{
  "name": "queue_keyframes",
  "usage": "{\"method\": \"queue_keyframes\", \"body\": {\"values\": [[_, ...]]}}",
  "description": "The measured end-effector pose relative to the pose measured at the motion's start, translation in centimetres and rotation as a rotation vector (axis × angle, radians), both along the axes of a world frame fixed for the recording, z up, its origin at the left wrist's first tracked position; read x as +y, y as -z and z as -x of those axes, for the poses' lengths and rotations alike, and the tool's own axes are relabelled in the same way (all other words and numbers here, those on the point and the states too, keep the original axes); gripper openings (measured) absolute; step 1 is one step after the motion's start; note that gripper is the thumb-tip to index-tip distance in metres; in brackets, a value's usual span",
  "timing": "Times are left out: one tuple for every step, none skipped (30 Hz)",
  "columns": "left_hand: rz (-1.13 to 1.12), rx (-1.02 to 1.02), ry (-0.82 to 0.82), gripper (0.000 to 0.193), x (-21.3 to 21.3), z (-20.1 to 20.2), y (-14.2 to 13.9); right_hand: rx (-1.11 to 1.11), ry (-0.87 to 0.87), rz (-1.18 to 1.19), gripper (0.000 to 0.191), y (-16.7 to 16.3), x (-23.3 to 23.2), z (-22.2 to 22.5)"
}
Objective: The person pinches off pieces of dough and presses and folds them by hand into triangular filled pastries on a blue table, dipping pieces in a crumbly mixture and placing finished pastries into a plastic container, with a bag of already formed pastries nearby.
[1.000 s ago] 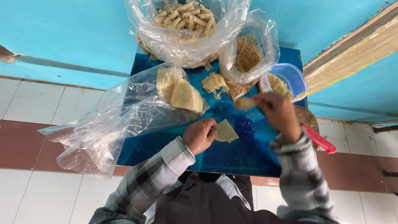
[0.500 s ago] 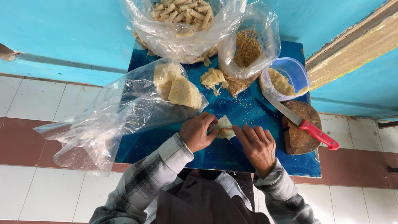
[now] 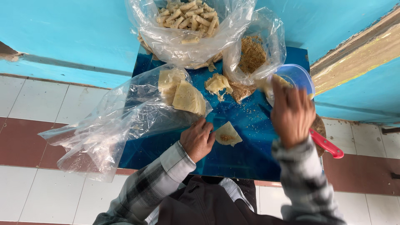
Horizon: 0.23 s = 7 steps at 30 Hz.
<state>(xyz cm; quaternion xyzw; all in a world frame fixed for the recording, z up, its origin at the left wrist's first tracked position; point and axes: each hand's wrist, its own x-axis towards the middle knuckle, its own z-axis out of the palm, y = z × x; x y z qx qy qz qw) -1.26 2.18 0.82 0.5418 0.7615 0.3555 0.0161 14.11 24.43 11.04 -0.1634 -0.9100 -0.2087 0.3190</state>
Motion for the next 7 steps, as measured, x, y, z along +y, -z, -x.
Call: {"method": "queue_keyframes", "body": {"values": [[-0.006, -0.017, 0.009, 0.02, 0.0, 0.1, 0.3, -0.038, 0.088, -0.017, 0.04, -0.6, 2.0, 2.3], [-0.011, -0.034, 0.019, 0.021, 0.0, 0.1, 0.8, -0.055, 0.068, -0.025, 0.029, -1.4, 4.2, 5.8], [-0.016, -0.054, 0.026, 0.022, 0.0, 0.0, 1.5, -0.075, 0.045, -0.031, 0.018, -1.9, 5.1, 7.9], [-0.015, -0.06, 0.023, 0.022, 0.0, -0.1, 2.4, -0.034, -0.012, -0.041, 0.024, -2.1, 4.8, 8.3], [-0.012, -0.064, 0.022, 0.021, 0.0, -0.1, 3.3, 0.009, -0.067, -0.05, 0.031, -2.2, 4.3, 9.0], [-0.011, -0.068, 0.021, 0.021, 0.1, -0.2, 4.3, 0.052, -0.123, -0.059, 0.039, -2.6, 3.9, 9.8], [-0.016, -0.063, 0.016, 0.021, -3.4, -2.3, 5.3, 0.057, -0.128, -0.064, 0.039, -1.9, 0.8, 5.9]]}}
